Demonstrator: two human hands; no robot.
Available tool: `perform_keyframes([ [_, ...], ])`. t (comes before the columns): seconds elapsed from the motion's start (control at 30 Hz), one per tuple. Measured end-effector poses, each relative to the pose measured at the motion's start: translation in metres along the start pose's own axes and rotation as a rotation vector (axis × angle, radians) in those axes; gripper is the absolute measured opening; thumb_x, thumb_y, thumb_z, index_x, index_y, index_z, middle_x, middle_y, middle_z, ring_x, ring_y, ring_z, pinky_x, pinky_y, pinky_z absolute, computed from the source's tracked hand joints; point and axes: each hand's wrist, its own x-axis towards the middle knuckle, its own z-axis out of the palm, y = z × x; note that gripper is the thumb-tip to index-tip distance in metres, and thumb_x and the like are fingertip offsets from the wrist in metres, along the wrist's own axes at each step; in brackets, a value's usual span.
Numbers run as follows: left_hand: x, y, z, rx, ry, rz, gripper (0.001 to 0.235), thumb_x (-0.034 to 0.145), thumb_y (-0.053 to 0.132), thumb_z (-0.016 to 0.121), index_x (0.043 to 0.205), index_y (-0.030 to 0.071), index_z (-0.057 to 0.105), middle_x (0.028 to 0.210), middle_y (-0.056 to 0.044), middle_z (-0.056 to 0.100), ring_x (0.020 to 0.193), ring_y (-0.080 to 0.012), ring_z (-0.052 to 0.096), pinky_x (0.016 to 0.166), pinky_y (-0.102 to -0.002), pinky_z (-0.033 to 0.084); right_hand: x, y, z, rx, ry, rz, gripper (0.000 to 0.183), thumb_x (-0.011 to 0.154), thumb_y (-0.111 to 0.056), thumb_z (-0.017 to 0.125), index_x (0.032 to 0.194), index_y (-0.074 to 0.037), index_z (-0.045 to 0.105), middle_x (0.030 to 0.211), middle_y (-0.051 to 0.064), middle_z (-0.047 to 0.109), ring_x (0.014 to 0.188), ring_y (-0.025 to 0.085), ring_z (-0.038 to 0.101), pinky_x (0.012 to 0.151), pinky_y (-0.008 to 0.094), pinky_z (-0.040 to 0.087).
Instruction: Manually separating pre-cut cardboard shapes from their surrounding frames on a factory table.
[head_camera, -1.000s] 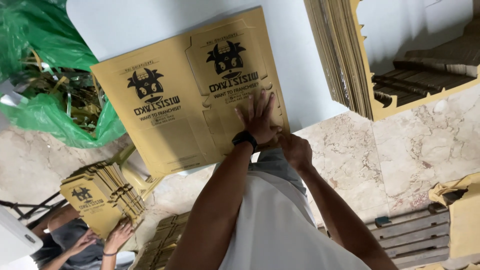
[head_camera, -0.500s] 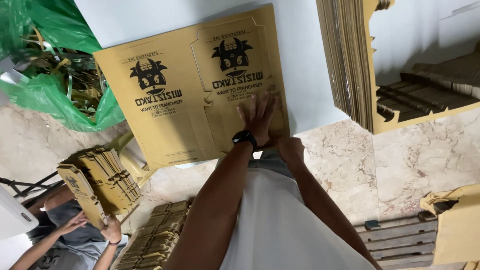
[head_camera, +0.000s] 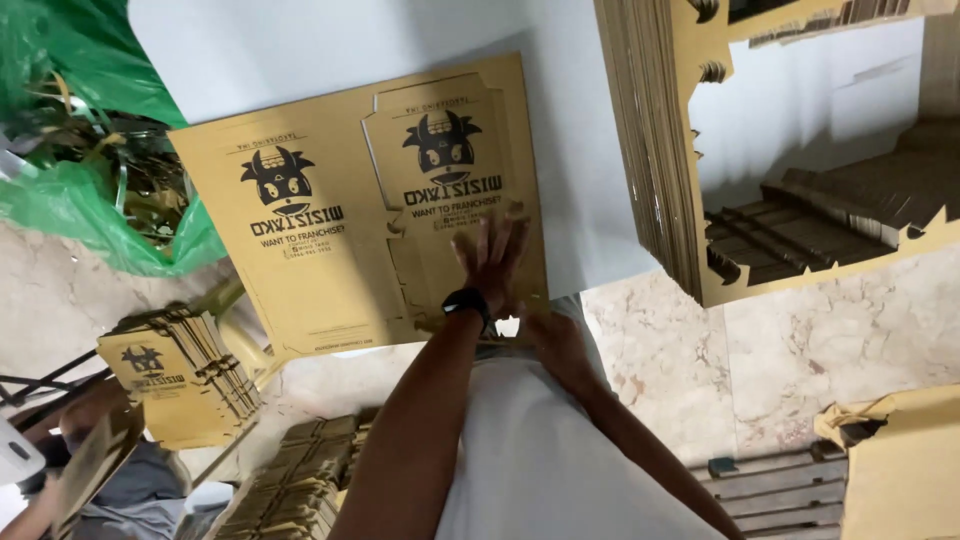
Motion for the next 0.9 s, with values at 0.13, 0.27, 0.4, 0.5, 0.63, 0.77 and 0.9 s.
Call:
perform_keyframes([
  [0.13, -0.010, -0.010, 0.006, -0.124, 0.171, 0.045, 0.091, 0.101, 0.011, 0.054, 0.167, 0.024, -0.006, 0.174, -0.010, -0.011, 0.156, -0.0421, -0.018, 0.111, -0.080, -0.017, 0.035, -0.031, -0.071, 0.611, -0.040, 0.283, 0.026, 0.095, -0.015, 0.063, 0.110, 0.004, 0.069, 0.095, 0.033, 0.070, 0.094, 0.051, 0.069, 0.079, 0.057, 0.052],
  [0.27, -0.047, -0.050, 0.054, -0.523, 0.543, 0.067, 0.085, 0.081, 0.000, 0.062, 0.158, 0.014, 0.029, 0.159, -0.013, 0.030, 0.149, -0.0362, 0.028, 0.122, -0.063, 0.014, 0.044, 0.008, -0.046, 0.398, -0.264, 0.865, 0.041, 0.091, -0.061, 0.062, 0.101, -0.022, 0.072, 0.084, 0.009, 0.076, 0.082, 0.032, 0.076, 0.078, 0.048, 0.058],
  [0.4, -0.073, -0.098, 0.178, -1.437, 1.228, -0.627, 0.038, 0.086, 0.001, 0.077, 0.117, 0.014, 0.058, 0.108, -0.006, 0.056, 0.103, -0.0210, 0.055, 0.097, -0.042, 0.048, 0.036, -0.019, -0.085, 0.053, -0.037, 0.866, 0.047, 0.098, -0.064, 0.058, 0.123, -0.024, 0.058, 0.106, 0.007, 0.066, 0.099, 0.036, 0.072, 0.083, 0.057, 0.057],
  [0.5, -0.067, -0.128, 0.215, -2.179, 0.957, -0.745, 0.080, 0.089, 0.031, 0.083, 0.142, 0.013, 0.026, 0.127, -0.018, 0.052, 0.103, -0.0293, 0.063, 0.095, -0.050, 0.052, 0.060, -0.045, -0.067, 0.089, 0.010, 0.568, 0.040, 0.100, -0.061, 0.058, 0.113, -0.023, 0.063, 0.102, 0.007, 0.070, 0.102, 0.036, 0.071, 0.091, 0.057, 0.055],
  [0.63, -0.085, -0.113, 0.164, -2.423, 0.918, -0.717, 0.083, 0.088, 0.034, 0.084, 0.141, 0.004, 0.026, 0.118, -0.020, 0.050, 0.099, -0.0318, 0.067, 0.093, -0.049, 0.057, 0.125, -0.078, -0.018, 0.187, -0.102, 0.261, 0.043, 0.100, -0.050, 0.067, 0.113, -0.009, 0.071, 0.102, 0.016, 0.075, 0.101, 0.042, 0.072, 0.089, 0.059, 0.058],
  [0.77, -0.096, -0.100, 0.142, -2.459, 0.866, -0.650, 0.069, 0.093, 0.035, 0.077, 0.135, 0.005, 0.032, 0.111, -0.019, 0.054, 0.093, -0.0309, 0.070, 0.085, -0.044, 0.060, 0.179, -0.129, -0.019, 0.382, -0.389, 0.134, 0.046, 0.098, -0.037, 0.065, 0.066, -0.004, 0.066, 0.054, 0.013, 0.060, 0.048, 0.021, 0.060, 0.041, 0.034, 0.050],
  [0.9, -0.099, -0.103, 0.135, -2.390, 0.924, -0.538, 0.063, 0.094, 0.044, 0.075, 0.135, 0.007, 0.044, 0.107, -0.022, 0.066, 0.094, -0.0351, 0.075, 0.089, -0.047, 0.061, 0.184, -0.150, -0.033, 0.574, -0.507, 0.203, 0.041, 0.096, -0.022, 0.070, 0.062, 0.000, 0.067, 0.056, 0.018, 0.062, 0.041, 0.022, 0.061, 0.028, 0.031, 0.045],
])
